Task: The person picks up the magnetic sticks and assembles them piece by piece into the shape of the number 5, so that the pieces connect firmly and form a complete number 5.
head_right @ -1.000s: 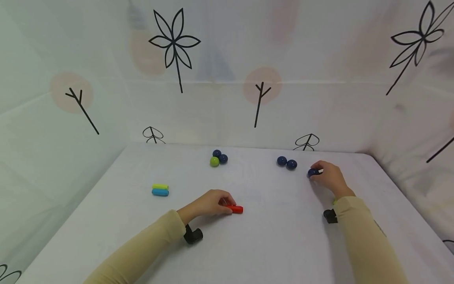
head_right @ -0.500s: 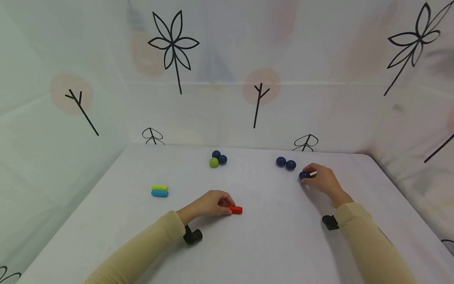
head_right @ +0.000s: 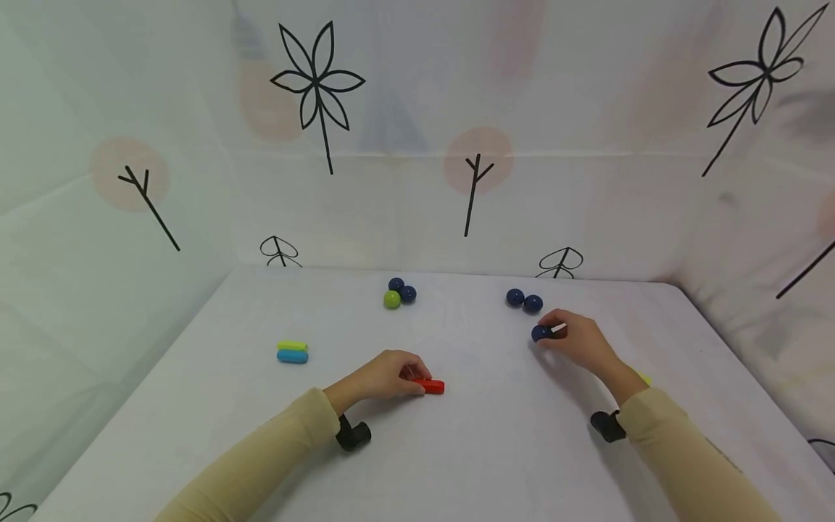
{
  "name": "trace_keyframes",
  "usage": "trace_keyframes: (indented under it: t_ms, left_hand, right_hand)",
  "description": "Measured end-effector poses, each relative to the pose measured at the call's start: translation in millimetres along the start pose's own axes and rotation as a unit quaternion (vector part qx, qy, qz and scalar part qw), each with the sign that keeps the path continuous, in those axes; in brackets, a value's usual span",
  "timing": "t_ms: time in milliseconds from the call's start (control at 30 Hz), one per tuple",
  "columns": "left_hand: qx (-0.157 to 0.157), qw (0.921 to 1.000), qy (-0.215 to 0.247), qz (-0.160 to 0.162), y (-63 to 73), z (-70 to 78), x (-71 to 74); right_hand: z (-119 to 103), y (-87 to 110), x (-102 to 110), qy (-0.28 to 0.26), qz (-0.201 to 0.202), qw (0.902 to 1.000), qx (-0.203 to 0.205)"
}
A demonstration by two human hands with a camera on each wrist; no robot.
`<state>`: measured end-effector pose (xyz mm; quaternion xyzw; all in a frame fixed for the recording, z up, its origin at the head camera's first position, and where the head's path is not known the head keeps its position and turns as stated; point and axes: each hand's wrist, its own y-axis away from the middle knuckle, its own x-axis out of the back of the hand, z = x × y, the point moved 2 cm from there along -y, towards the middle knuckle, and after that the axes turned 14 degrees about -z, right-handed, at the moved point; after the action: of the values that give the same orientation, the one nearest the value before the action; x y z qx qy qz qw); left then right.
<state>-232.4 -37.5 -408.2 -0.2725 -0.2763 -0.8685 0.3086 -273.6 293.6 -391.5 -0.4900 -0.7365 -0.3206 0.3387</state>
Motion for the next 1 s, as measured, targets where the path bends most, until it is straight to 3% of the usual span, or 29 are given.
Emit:
trace_keyframes:
  t_ms: [467,1000]
  left_hand:
    - [-0.005,0.9999,-0.009,-0.005,-1.4,-1.3,-0.3]
    - [-0.005,0.9999,-0.005,-0.010,-3.3,0.9,0.1]
  right_hand:
    - [-29,8.6,-21,-0.026,-0.021,0.9975,0.062]
    - [-45,11.8,-40,-0.039,-0.058,0.9920,0.105]
